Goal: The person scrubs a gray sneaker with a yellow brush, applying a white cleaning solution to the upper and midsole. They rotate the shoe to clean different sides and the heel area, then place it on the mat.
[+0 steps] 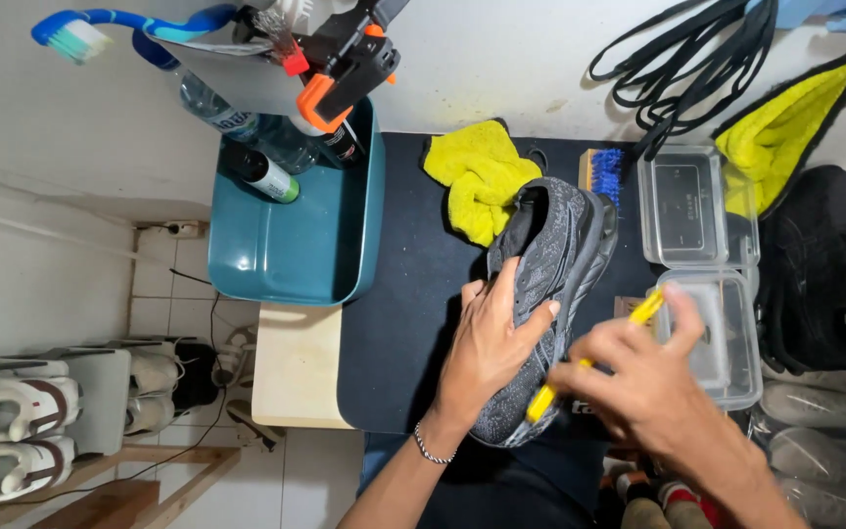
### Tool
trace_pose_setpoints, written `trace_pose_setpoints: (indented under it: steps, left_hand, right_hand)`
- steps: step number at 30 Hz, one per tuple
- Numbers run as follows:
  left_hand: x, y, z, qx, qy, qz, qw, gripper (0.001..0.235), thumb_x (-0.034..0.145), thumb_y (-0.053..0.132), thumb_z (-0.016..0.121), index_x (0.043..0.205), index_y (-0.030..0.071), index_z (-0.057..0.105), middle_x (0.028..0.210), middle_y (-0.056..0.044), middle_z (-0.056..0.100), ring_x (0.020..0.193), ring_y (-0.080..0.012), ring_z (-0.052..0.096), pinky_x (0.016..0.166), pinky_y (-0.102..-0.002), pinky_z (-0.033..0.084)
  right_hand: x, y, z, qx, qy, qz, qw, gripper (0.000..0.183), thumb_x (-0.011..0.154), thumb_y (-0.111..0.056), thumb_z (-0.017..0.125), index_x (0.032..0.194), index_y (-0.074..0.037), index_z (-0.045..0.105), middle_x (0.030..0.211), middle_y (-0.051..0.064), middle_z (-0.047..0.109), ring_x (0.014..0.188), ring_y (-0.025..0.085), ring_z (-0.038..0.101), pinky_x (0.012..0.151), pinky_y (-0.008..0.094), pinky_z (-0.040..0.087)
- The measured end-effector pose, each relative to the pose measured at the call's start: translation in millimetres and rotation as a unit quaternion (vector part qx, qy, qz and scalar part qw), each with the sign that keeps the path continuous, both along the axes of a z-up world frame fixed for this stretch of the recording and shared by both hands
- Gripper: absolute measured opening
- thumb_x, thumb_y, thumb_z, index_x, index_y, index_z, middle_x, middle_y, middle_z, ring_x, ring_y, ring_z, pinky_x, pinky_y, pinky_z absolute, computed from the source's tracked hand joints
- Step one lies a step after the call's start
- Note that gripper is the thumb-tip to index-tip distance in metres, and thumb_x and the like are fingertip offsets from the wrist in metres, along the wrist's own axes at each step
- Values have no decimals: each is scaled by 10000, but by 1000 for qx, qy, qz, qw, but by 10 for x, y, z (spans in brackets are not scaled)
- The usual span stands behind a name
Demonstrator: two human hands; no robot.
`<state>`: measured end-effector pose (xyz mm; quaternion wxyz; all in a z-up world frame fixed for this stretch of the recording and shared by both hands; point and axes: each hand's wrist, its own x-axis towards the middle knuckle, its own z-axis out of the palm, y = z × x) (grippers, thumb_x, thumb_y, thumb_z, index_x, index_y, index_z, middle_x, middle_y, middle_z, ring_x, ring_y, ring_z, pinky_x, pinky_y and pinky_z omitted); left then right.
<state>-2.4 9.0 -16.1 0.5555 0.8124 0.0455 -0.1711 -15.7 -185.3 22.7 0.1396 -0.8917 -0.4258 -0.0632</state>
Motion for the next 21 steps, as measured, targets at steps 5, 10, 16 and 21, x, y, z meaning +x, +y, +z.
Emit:
trace_pose_setpoints:
  steps: [5, 10, 16, 21]
  left_hand:
    - [-38, -3, -45, 1, -31, -2, 1000, 771, 953, 471, 513, 1555, 18, 350, 1303, -235, 659, 1298, -404, 437, 1029, -508, 381]
    - [-12, 24, -15, 1, -8, -3, 1000, 789, 944, 485, 521, 1568, 36, 340, 1307, -227, 653, 1323, -388, 430, 1006, -514, 402]
    - [-8, 27, -21, -2, -8, -4, 1000, 775, 943, 481, 542, 1544, 25, 364, 1328, -214, 644, 1285, -362, 457, 994, -487, 417]
    - [-26, 23, 49, -10, 26, 6, 1000, 787, 930, 484, 540, 1559, 51, 349, 1305, -189, 664, 1377, -340, 408, 1028, -490, 412]
  right_hand:
    - [167, 39, 156, -8, 10, 16, 1000, 145, 976, -173, 582, 947, -283, 671, 879, -57, 573, 852, 192, 557, 1120, 693, 136]
    - [292, -66, 32, -15, 36, -4, 999, 153, 883, -177, 667, 961, -306, 693, 852, -74, 614, 893, 188, 578, 1138, 760, 128]
    - [323, -55, 71, 59, 103, 71, 990, 218, 1037, -255, 470, 914, -271, 650, 837, -73, 508, 817, 141, 520, 1156, 624, 81]
    - [336, -62, -1, 50, 48, 23, 997, 118, 917, -166, 650, 855, -260, 684, 830, -71, 575, 860, 179, 529, 1152, 665, 87]
